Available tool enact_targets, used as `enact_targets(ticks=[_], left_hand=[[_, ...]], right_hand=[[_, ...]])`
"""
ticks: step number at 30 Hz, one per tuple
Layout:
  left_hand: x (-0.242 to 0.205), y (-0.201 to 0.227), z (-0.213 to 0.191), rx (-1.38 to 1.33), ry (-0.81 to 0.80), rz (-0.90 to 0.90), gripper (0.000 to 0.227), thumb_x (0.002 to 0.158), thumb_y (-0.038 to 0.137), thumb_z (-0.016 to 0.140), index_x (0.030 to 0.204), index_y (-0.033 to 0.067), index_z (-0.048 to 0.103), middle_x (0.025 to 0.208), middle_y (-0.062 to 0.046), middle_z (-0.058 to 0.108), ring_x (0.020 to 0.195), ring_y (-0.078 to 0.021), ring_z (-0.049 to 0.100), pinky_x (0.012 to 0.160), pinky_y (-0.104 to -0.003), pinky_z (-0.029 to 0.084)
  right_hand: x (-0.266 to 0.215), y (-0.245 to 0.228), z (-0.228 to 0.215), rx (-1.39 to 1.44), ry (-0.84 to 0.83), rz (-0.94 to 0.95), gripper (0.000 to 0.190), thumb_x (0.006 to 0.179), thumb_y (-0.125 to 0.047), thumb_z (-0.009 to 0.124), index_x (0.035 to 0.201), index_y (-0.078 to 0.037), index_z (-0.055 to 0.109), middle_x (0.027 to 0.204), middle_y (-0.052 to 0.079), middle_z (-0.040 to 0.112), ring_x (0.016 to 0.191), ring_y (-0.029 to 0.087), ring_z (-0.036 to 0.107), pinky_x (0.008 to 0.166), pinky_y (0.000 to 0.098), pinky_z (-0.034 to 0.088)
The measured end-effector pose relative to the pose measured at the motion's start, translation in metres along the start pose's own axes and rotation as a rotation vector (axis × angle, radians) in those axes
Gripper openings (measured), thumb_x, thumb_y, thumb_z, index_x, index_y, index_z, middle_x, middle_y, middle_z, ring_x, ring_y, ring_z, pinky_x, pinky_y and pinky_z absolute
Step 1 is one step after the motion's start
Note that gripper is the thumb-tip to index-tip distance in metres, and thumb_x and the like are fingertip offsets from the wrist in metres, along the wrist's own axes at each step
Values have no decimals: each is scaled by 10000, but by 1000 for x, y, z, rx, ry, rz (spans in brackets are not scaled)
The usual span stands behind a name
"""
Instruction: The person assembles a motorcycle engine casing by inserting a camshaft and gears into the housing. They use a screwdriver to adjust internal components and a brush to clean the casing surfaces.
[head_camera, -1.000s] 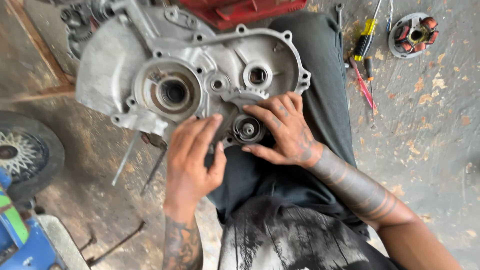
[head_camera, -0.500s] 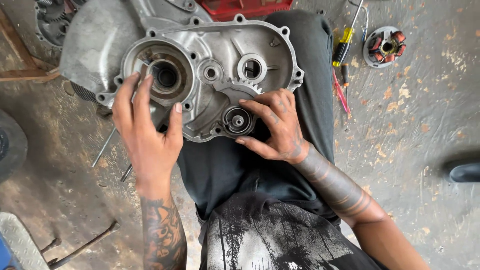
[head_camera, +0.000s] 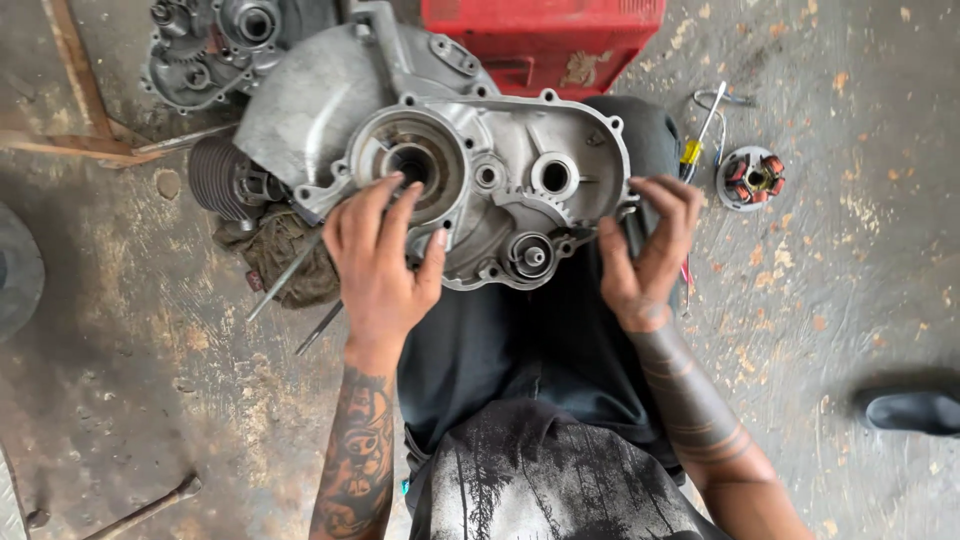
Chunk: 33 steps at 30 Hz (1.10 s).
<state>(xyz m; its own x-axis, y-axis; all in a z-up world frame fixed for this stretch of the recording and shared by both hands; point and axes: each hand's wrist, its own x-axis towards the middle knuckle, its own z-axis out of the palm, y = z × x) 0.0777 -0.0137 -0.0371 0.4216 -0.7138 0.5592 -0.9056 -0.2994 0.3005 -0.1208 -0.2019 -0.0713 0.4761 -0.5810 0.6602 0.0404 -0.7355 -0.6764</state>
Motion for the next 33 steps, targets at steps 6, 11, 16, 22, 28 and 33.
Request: enact_targets(ticks=[6,11,16,22,28,33], left_hand=[[2,3,-3,-36,5,39,392,980,332,659,1286,88,677,1357,-77,638,1290,-278,568,1122,-491,322],[3,8,-21,-72,182,-39,286,967,241,686,1195,71,712,1272,-107,657,1188,-295,614,1037,-462,413],[12,-13,-67,47,360,-287,293,1039,233,646,1248,29,659,1176,-143,665,1084,-298,617,963,-426,436],[16,-41,-64,147,-632,-785,689,893,716,574,998,62,766,919,-234,759,912,-514,719,766,-553,535],[19,-35,-76,113,-645,-769,548,918,652,576,1043,163,790,955,-191,777,987,-479,719,789,-573,549],[25,-15,-99,18,-588,-806,558,909,670,588,995,154,785,831,-189,759,917,-471,717,757,-516,572]], right_hand=[[72,15,1,-81,-363,100,471,992,-121,747,1360,96,548,1147,291,546,1032,514,597,915,580,477],[114,64,29,-137,-616,21,382,978,-286,788,1163,26,670,980,280,642,951,529,640,831,600,510],[119,73,46,-197,-839,509,485,938,-583,711,1039,-110,744,990,220,736,1085,463,670,938,553,485],[103,78,45,-277,-750,328,408,999,-504,703,947,-100,668,866,211,716,973,452,688,835,561,513],[104,58,36,-193,-590,82,341,1004,-352,740,917,-35,650,982,207,729,977,449,698,811,550,553],[91,57,11,-280,-460,-83,355,1014,-350,744,812,-92,605,850,138,662,850,420,687,718,479,547]])
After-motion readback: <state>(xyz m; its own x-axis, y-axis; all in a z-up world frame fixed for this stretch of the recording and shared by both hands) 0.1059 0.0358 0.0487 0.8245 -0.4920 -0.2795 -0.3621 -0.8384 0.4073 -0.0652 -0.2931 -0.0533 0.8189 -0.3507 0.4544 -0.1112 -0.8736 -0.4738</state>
